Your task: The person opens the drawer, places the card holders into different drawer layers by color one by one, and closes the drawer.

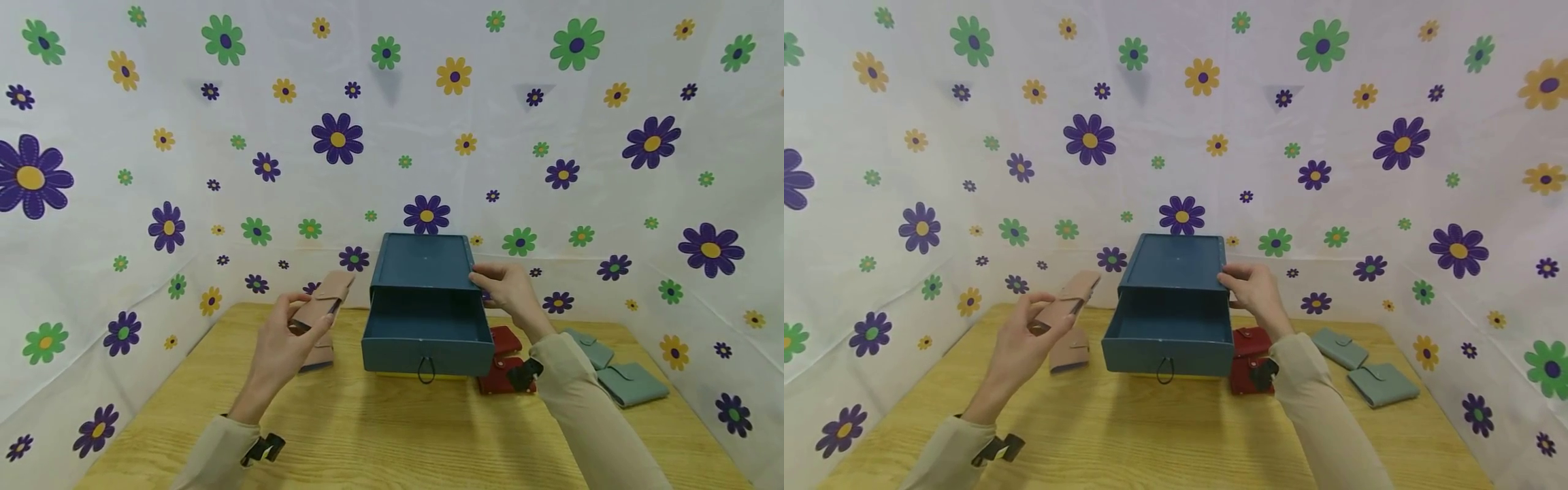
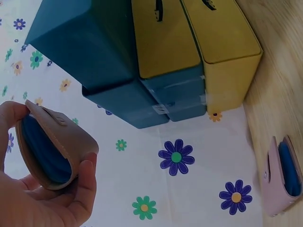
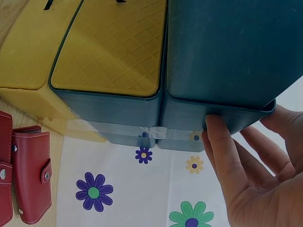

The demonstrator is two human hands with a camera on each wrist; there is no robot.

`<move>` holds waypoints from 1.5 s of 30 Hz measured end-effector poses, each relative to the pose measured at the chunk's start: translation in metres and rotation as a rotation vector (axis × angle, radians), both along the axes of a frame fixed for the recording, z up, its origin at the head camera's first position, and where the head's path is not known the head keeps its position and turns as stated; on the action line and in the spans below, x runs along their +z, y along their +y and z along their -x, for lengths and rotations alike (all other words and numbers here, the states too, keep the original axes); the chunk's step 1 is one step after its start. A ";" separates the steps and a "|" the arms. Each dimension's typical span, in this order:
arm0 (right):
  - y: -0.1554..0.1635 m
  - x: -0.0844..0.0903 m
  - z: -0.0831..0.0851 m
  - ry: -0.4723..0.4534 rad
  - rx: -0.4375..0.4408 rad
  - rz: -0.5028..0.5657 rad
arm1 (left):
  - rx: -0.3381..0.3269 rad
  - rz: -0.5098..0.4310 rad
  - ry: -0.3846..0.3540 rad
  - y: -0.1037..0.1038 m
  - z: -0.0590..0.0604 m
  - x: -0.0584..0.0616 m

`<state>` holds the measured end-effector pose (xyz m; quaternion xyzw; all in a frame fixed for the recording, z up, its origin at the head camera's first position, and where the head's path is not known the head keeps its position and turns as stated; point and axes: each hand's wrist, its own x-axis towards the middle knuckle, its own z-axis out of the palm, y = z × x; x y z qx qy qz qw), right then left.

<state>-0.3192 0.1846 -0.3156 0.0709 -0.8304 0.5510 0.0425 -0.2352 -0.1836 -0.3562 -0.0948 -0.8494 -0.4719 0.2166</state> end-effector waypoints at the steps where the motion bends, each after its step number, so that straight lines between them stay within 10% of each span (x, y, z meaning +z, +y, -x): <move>1: 0.000 0.000 0.000 0.000 -0.002 0.001 | -0.008 -0.002 0.014 0.002 -0.001 0.001; 25: -0.005 0.000 -0.001 -0.013 -0.014 -0.003 | -0.174 -0.059 0.218 0.043 -0.026 0.008; 45: -0.002 0.001 -0.002 0.000 -0.012 0.004 | -0.147 0.262 0.529 0.069 -0.028 0.010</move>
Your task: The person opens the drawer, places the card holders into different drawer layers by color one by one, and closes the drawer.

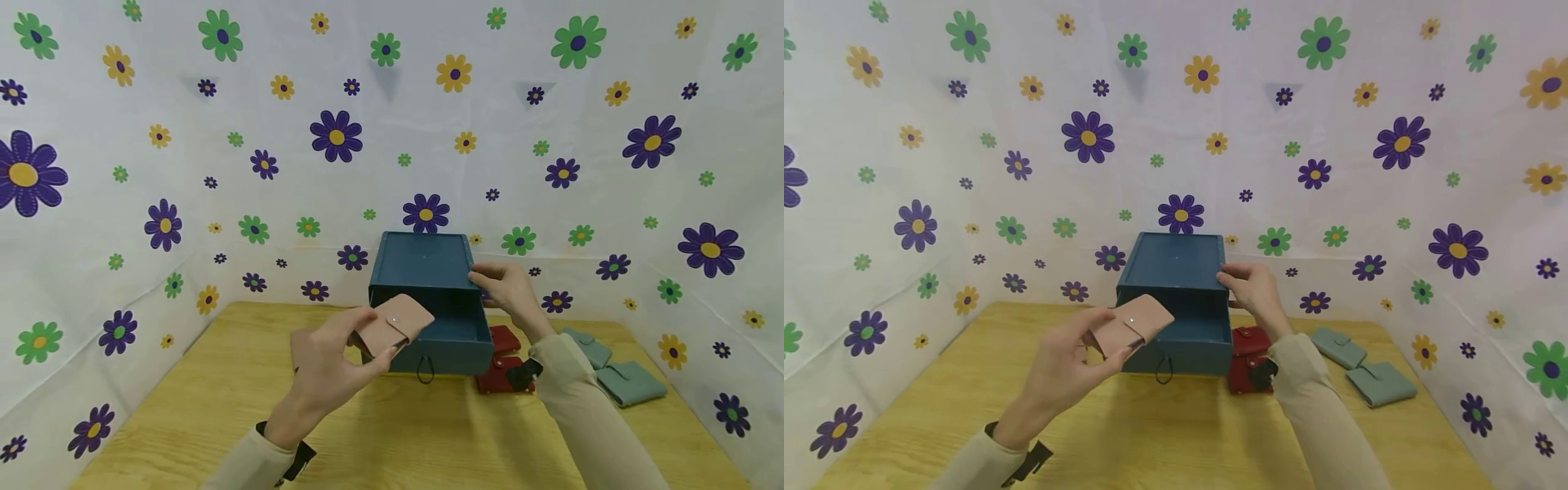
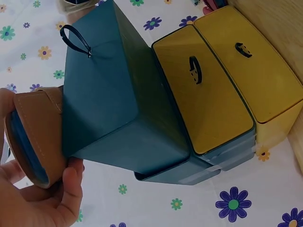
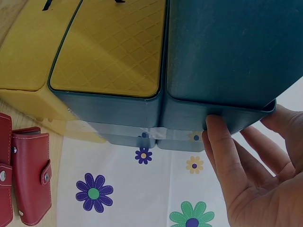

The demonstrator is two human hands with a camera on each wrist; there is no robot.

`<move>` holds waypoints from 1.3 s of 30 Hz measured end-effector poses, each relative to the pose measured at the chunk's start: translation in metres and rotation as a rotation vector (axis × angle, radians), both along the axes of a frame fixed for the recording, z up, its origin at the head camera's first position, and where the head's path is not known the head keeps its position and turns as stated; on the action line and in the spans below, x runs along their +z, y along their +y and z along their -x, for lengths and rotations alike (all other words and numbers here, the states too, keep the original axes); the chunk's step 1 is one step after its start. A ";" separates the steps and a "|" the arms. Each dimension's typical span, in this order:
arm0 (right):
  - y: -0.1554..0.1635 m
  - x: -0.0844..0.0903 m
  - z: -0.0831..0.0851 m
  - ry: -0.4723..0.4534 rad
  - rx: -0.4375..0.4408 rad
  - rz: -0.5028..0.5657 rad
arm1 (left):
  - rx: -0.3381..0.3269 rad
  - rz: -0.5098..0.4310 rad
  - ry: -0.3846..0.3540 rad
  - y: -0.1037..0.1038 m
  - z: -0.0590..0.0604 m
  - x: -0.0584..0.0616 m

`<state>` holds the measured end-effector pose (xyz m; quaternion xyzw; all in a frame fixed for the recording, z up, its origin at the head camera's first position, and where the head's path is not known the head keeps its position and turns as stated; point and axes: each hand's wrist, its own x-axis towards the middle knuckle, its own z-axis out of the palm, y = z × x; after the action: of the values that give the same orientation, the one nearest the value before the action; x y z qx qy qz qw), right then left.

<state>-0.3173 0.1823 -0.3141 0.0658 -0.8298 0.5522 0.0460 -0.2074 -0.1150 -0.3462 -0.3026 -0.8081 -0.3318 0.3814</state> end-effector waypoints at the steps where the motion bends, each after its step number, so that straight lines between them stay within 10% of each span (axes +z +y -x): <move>1: 0.000 0.000 0.000 -0.004 0.000 0.001 | 0.000 0.008 -0.011 0.002 -0.001 0.000; 19: 0.002 -0.003 0.000 0.007 0.002 0.015 | 0.293 0.126 -0.100 0.027 0.001 0.016; 39: 0.003 -0.004 0.000 0.010 0.012 0.018 | 0.296 0.243 -0.460 0.034 0.000 0.030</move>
<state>-0.3174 0.1857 -0.3182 0.0734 -0.8242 0.5595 0.0475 -0.2070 -0.0812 -0.3158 -0.1416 -0.9424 -0.2332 0.1935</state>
